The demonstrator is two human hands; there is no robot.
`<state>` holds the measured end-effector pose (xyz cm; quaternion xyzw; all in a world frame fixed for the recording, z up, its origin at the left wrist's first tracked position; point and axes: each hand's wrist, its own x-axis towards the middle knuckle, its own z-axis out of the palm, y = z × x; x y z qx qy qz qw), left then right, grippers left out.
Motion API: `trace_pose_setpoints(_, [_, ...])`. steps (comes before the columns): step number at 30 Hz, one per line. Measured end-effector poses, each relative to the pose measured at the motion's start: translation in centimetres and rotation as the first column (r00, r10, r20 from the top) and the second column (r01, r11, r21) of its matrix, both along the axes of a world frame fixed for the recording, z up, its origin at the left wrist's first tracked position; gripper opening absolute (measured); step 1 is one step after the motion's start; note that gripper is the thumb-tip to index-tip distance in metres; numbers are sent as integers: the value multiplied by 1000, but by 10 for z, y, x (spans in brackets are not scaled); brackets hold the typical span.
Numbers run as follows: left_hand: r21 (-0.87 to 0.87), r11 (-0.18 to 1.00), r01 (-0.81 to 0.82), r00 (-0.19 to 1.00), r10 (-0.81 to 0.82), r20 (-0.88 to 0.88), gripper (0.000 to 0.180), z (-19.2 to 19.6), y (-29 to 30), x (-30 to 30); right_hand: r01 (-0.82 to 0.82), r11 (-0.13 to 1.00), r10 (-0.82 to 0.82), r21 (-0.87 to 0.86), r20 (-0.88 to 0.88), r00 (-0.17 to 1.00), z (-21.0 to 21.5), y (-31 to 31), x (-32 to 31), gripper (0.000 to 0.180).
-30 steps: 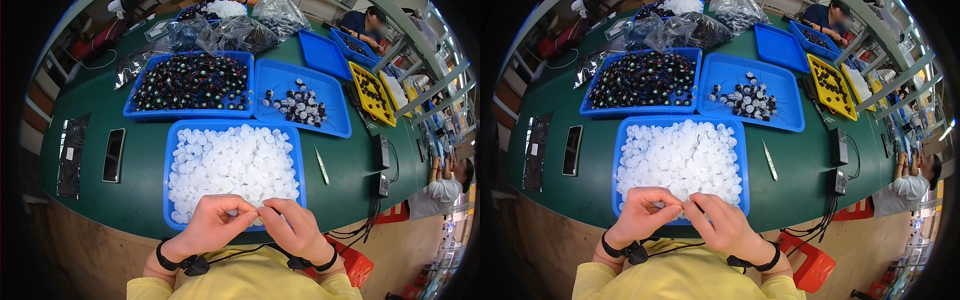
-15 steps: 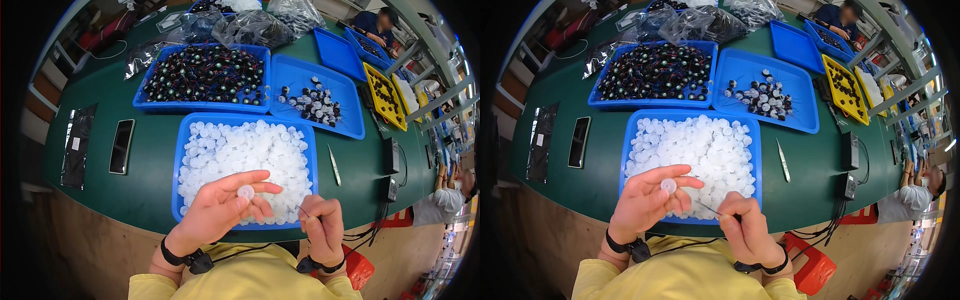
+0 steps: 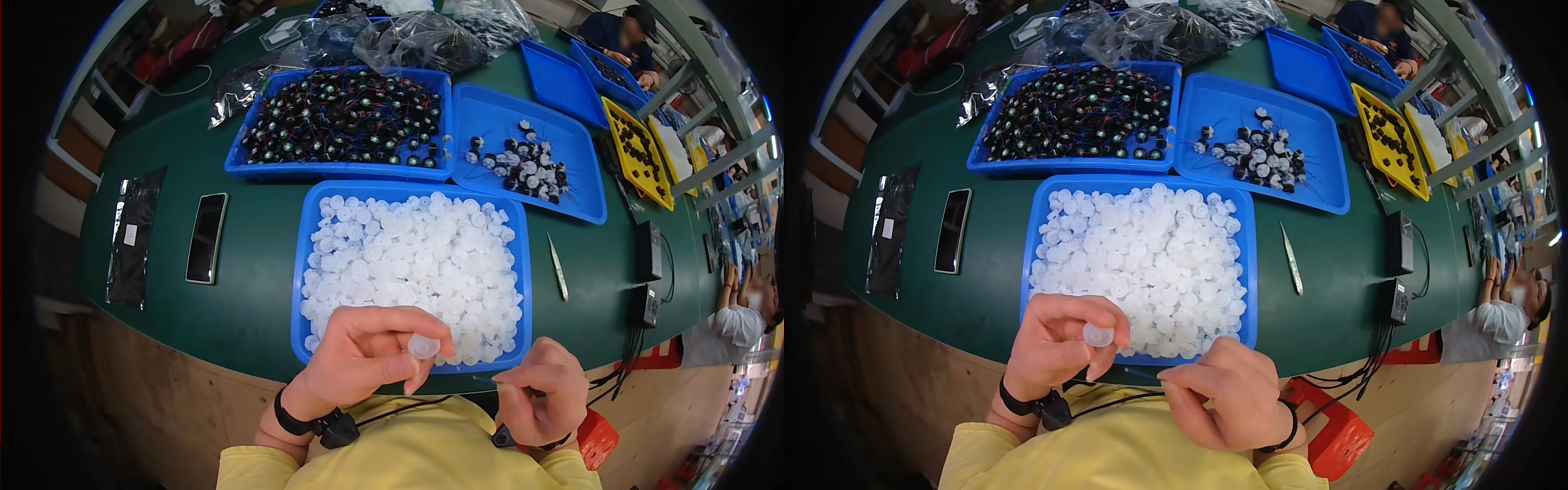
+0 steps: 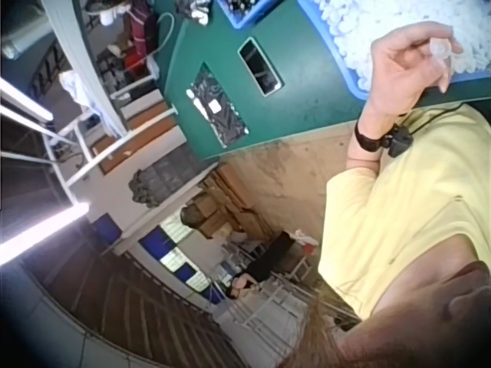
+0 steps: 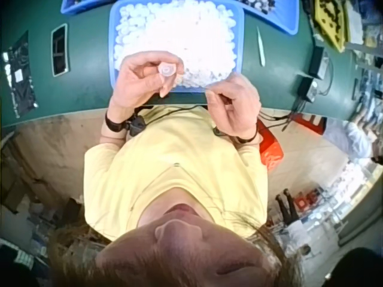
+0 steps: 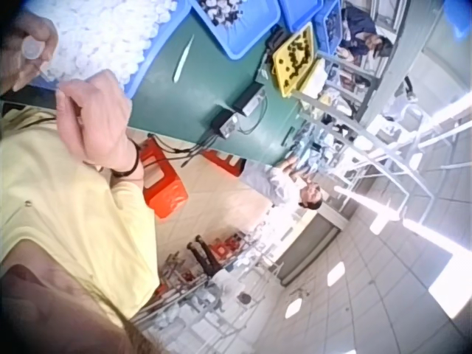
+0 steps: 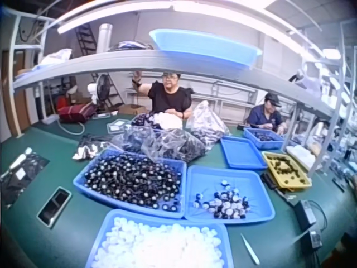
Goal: Assembling small plastic caps by inserting metal wires using a handheld tool.
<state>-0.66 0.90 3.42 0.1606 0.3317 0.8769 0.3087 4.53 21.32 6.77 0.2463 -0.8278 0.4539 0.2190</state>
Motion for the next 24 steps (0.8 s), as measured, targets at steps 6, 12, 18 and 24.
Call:
trace_pose_setpoints(6, [132, 988, -79, 995, 71, 64, 25, -9, 6, 0, 27, 996, -20, 91, -84, 996, 0, -5, -7, 22])
trace_pose_setpoints(12, [-29, 997, -77, 991, 79, 104, 27, 1, 5, 1, 65, 976, -28, 206, -177, 984, 1, -9, -8, 21])
trace_pose_setpoints(18, [111, 994, -8, 1000, 8, 0, 30, -13, 7, 3, 40, 983, -5, 177, -190, 982, -1, -12, -9, 19])
trace_pose_setpoints(24, [78, 997, 8, 1000, -7, -21, 29, -13, 5, 3, 24, 981, 6, 192, -156, 988, 0, -12, -10, 19])
